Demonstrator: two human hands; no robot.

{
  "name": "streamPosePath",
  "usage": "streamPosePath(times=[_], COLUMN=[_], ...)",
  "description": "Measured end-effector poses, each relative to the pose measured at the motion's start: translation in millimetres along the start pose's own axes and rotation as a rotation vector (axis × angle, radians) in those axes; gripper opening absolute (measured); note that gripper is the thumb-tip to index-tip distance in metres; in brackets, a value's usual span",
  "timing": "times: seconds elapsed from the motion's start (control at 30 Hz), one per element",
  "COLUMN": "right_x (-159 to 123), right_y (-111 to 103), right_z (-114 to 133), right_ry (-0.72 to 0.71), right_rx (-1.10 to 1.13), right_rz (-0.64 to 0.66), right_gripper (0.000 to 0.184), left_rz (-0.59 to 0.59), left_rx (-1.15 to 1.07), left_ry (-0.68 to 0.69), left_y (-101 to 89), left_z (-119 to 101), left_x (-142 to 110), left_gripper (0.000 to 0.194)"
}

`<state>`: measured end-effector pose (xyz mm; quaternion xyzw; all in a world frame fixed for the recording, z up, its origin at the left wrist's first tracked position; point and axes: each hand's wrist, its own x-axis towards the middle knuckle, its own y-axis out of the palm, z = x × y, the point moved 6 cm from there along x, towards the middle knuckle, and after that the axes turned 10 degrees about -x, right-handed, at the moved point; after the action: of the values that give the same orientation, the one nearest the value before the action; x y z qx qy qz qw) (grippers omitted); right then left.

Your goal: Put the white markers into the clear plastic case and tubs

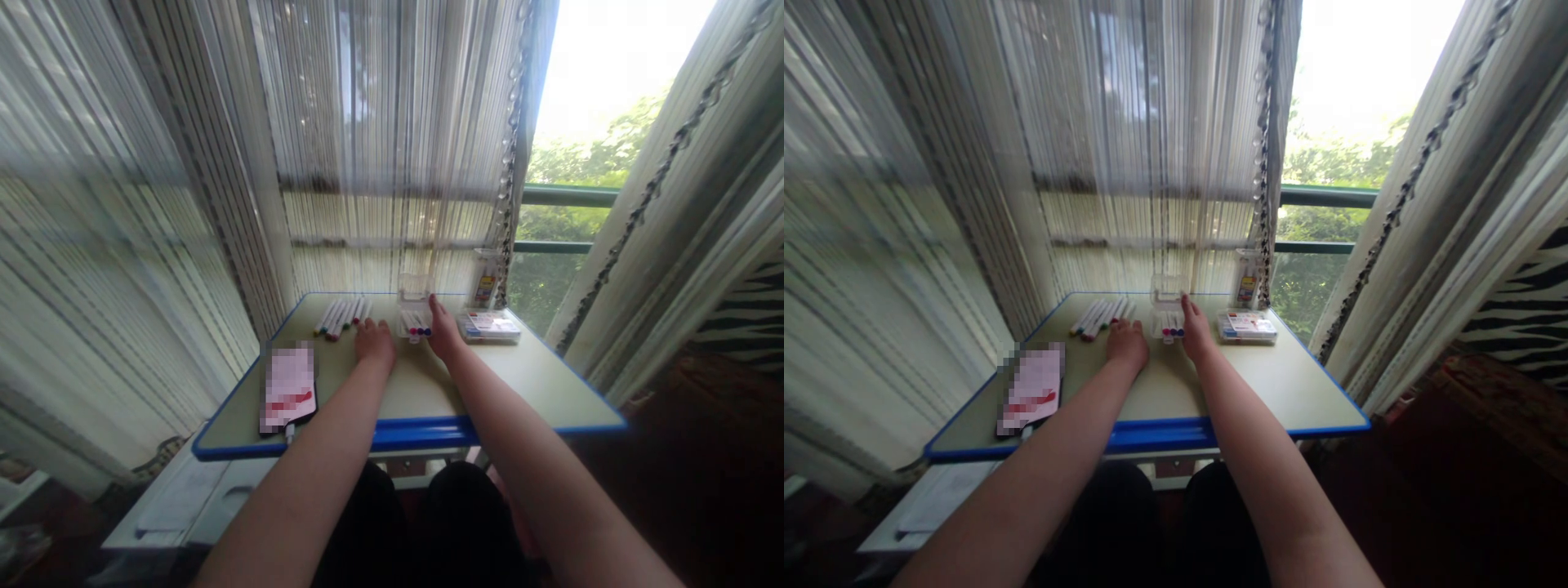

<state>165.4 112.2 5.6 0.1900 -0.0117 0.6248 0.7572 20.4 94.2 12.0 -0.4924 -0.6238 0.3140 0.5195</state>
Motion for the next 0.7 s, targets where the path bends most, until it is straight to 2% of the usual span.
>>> streamPosePath(times=[0.07,0.2,0.33,0.5,0.57,0.7], right_x=[-1,-1,1,0,0,3], right_y=[0,2,1,-1,-2,-4], right_z=[-1,0,0,0,0,-2], right_ry=[0.028,0.054,0.05,0.054,0.04,-0.038], right_rx=[0.043,0.05,0.044,0.027,0.01,-0.088], right_rz=[-0.01,0.005,-0.005,-0.009,-0.011,-0.017], right_gripper=[0.04,0.039,0.04,0.041,0.042,0.044], left_rz=[-0.02,0.039,0.016,0.085,0.126,0.158], left_rx=[0.005,0.028,0.021,-0.046,-0.066,-0.111], left_ry=[-0.022,-0.019,-0.014,-0.152,-0.191,-0.182], left_y=[-1.7,1.8,-1.9,0.5,2.5,1.6], left_z=[4,8,7,12,13,11], left_x=[1,4,4,4,3,2], left_gripper=[0.037,0.038,0.042,0.042,0.042,0.037])
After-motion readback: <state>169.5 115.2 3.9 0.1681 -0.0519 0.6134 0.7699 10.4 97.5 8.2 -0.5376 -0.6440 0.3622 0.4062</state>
